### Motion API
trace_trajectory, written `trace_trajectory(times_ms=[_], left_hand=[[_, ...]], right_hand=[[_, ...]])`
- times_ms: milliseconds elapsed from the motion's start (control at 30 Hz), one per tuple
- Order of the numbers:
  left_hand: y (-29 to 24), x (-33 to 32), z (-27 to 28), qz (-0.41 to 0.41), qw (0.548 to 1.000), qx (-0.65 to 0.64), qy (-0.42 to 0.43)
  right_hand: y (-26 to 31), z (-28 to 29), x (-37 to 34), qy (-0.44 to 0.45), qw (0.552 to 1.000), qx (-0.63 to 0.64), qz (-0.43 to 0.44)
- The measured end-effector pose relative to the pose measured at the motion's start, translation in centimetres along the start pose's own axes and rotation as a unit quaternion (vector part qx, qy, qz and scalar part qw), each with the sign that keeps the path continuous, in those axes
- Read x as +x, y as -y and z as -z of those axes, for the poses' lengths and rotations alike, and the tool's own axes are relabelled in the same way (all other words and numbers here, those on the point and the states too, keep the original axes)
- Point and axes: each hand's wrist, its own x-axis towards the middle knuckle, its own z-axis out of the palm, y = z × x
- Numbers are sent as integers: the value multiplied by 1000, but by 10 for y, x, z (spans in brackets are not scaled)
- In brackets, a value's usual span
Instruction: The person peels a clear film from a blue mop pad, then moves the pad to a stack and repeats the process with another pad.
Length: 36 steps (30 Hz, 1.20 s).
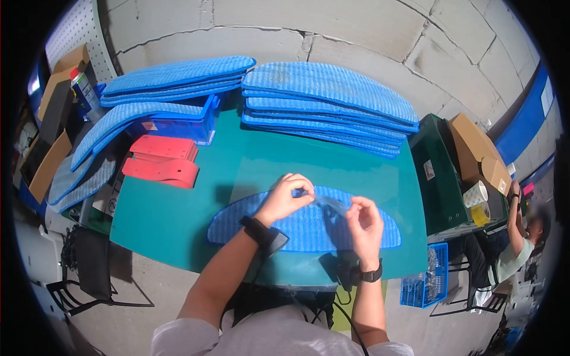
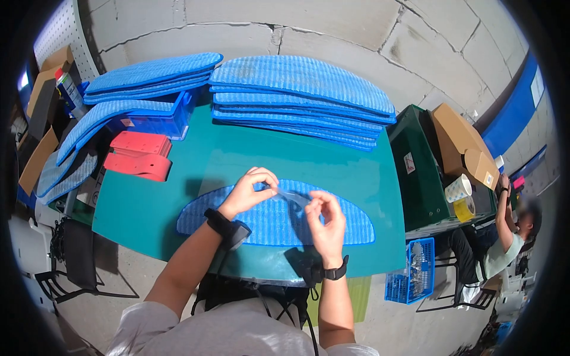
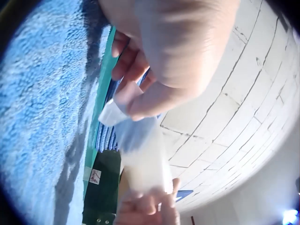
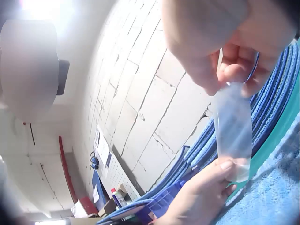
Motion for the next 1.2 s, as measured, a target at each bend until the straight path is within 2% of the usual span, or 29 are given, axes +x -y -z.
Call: trace_trajectory(times_ms=[33, 100, 133, 200, 267, 333, 433, 500, 533, 600, 633, 700, 733, 800, 867, 933, 1033, 1100, 1133, 1200], left_hand=[[-1, 0, 3, 0, 1000, 0, 2], [-6, 0, 8, 94, 983, -144, 70], [-16, 0, 14, 94, 983, -143, 72], [-38, -1, 25, 149, 951, -246, 111], [-47, -6, 37, 172, 947, -247, 113], [-47, -11, 46, 197, 942, -247, 113], [-37, -22, 55, 247, 949, -181, 74], [-28, -30, 59, 201, 979, 30, 2], [-25, -32, 57, 202, 979, 30, 1], [-18, -35, 54, 156, 977, 123, -75], [-15, -37, 52, 157, 977, 122, -77], [-9, -39, 48, 136, 958, 240, -82], [-5, -40, 45, 138, 958, 238, -85], [-1, -43, 40, 67, 940, 312, -118], [-2, -46, 42, 87, 935, 320, -123], [-7, -45, 45, 103, 930, 330, -126], [-17, -40, 47, 58, 944, 281, -165], [-25, -34, 48, -27, 957, 260, -128], [-22, -35, 47, -26, 957, 259, -128], [-17, -38, 46, -21, 976, 212, -35]], right_hand=[[-1, 3, 3, -10, 1000, 20, -10], [-5, 9, 8, -24, 998, 56, -18], [-5, 9, 9, -26, 998, 58, -18], [-6, 10, 12, -44, 998, 48, -11], [-8, 9, 16, -46, 997, 51, -19], [-6, 4, 20, -3, 996, 77, -49], [-18, -11, 30, 26, 996, 47, -72], [-32, -24, 39, 46, 996, 12, -75], [-38, -28, 43, 47, 996, 13, -76], [-45, -36, 52, 71, 986, -142, -58], [-49, -40, 55, 73, 984, -158, -47], [-56, -46, 58, 99, 977, -183, -54], [-61, -48, 60, 122, 968, -208, -63], [-68, -52, 58, 130, 962, -236, -45], [-61, -56, 54, 118, 943, -312, 17], [-59, -56, 51, 127, 937, -326, 23], [-58, -56, 51, 132, 932, -338, 26], [-56, -56, 50, 131, 932, -336, 21], [-55, -56, 50, 133, 933, -335, 20], [-55, -56, 50, 136, 933, -334, 18]])
